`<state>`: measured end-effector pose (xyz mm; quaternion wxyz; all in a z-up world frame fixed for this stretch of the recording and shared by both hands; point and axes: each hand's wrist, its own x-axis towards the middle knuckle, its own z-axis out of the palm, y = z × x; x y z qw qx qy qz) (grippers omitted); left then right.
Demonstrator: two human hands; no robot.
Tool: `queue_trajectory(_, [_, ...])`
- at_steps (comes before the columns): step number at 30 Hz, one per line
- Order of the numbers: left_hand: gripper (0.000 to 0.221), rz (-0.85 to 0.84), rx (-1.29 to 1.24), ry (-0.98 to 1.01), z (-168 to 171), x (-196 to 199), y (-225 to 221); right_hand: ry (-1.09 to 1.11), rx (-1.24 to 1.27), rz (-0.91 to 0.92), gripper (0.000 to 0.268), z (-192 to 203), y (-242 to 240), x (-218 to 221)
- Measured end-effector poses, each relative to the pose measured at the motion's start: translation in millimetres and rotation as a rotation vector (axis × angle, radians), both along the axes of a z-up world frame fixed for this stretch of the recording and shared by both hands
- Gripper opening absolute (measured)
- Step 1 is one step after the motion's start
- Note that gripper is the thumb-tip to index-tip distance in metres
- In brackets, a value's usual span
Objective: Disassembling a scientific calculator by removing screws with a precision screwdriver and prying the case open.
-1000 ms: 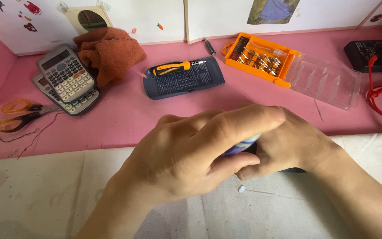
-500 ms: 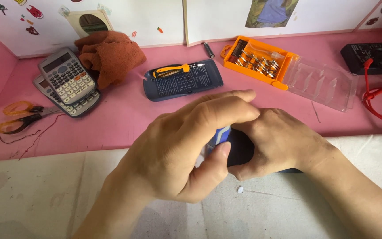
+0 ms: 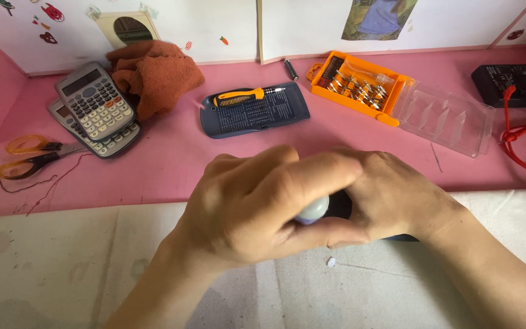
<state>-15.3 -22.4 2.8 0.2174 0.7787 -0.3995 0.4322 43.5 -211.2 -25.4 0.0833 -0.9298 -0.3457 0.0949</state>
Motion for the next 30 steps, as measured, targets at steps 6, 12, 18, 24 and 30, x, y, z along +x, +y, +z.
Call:
queue_trajectory(6, [0.033,0.126,-0.129,0.150,5.7,-2.2,-2.0,-0.032,0.091,0.091,0.071,0.6,2.1,-0.8])
queue_trajectory(12, [0.033,0.123,-0.185,0.138,4.0,-1.6,-3.2,-0.060,0.073,0.080,0.065,2.0,3.3,-3.4])
queue_trajectory(18, [0.038,0.052,-0.102,-0.109,-5.9,4.1,-2.6,-0.053,0.066,0.058,0.060,-1.4,1.5,-2.8])
queue_trajectory(24, [0.035,0.031,-0.085,-0.115,-6.8,4.7,-4.8,-0.007,-0.011,0.013,0.051,2.0,2.6,-3.4])
queue_trajectory(30, [0.033,0.033,-0.079,-0.127,-7.3,5.1,-6.2,-0.045,0.061,0.081,0.065,1.9,1.8,-2.9])
